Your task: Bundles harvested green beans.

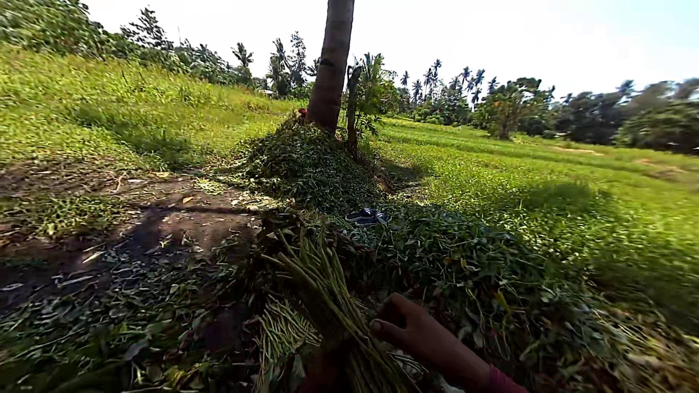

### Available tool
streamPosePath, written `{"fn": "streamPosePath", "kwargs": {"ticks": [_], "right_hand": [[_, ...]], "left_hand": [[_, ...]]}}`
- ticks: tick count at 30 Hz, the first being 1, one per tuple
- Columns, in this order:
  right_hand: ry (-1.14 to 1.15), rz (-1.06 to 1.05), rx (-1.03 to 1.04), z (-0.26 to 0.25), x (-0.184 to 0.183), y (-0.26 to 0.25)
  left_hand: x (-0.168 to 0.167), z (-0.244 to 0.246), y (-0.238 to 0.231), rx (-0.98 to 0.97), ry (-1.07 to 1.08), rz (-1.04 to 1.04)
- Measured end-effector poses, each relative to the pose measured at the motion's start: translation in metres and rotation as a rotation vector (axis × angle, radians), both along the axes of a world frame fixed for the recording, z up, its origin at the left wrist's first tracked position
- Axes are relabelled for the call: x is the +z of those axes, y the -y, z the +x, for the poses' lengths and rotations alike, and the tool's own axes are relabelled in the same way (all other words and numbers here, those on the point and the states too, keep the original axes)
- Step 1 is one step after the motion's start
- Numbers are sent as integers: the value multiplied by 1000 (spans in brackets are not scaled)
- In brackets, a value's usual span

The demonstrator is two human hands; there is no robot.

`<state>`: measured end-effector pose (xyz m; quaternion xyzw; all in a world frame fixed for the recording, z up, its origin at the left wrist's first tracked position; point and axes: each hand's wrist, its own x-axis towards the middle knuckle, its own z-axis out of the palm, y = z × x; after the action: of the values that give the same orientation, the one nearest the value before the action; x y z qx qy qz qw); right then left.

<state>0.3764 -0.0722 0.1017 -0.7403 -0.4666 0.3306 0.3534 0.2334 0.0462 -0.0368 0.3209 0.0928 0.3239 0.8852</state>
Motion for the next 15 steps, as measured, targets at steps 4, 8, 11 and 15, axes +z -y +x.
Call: {"fn": "streamPosePath", "kwargs": {"ticks": [4,8,11,15], "right_hand": [[128,-86,-6,-15,-48,12],[-83,-13,-16,-6,-73,17],[-225,36,-40,3,-79,18],[-406,65,-81,5,-79,15]], "left_hand": [[-21,7,-2,34,-93,-50],[-28,1,-1,63,-173,-39],[-38,-2,-3,79,-196,-26],[-54,2,-6,37,-136,-75]]}}
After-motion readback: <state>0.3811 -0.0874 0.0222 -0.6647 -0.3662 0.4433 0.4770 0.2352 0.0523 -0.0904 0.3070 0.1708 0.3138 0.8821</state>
